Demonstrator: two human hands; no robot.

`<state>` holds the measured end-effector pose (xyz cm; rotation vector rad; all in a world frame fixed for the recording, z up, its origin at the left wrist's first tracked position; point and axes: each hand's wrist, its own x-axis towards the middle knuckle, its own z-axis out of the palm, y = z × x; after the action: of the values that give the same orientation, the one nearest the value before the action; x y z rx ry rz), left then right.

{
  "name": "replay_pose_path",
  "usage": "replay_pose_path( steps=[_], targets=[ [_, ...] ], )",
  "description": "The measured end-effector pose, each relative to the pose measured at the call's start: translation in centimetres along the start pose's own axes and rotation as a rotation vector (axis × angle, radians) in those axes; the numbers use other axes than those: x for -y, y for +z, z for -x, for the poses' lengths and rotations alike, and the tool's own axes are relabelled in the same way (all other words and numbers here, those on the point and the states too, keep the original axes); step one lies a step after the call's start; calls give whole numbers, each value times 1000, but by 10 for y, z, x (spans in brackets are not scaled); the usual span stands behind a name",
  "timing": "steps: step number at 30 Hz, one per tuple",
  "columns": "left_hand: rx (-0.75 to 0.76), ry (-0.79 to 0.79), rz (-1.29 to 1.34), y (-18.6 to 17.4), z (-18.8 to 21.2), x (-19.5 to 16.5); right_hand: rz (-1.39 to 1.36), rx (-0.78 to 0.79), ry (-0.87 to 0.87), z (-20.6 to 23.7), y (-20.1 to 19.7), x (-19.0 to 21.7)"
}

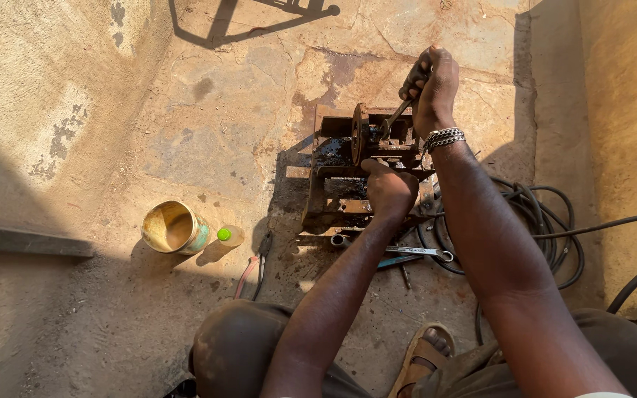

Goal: The person sits on the ground working on a rusty metal clamp-like machine part, using wrenches to loosen and turn bolts on it. They then pour liquid from a metal cup into a plastic bottle and squeeze the liquid onto the machine's bolts, then resume turning bolts with the wrenches.

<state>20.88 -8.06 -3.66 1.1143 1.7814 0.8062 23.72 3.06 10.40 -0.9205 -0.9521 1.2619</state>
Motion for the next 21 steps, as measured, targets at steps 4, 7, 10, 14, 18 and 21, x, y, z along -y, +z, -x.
replay_pose_path(
  steps=[4, 7, 10, 14, 18, 21],
  targets=[
    [-45, -13, 104, -9, 8, -9, -10, 20, -13, 0, -3, -4],
    [-164, 135, 4, -11, 10, -9, -19, 42, -38, 4, -9, -9],
    [-37, 0, 85, -9, 8, -7, -28, 55, -110, 13, -17, -16],
    [-80, -175, 291, -4, 0, -8, -132, 53, -129, 22, -27, -24],
    [2, -296, 934, -8, 1, -5, -94, 46, -121, 20, -36, -21],
    [336, -454, 1542, -17, 2, -1, 27, 155, -77, 14, -43, -13]
  ],
)
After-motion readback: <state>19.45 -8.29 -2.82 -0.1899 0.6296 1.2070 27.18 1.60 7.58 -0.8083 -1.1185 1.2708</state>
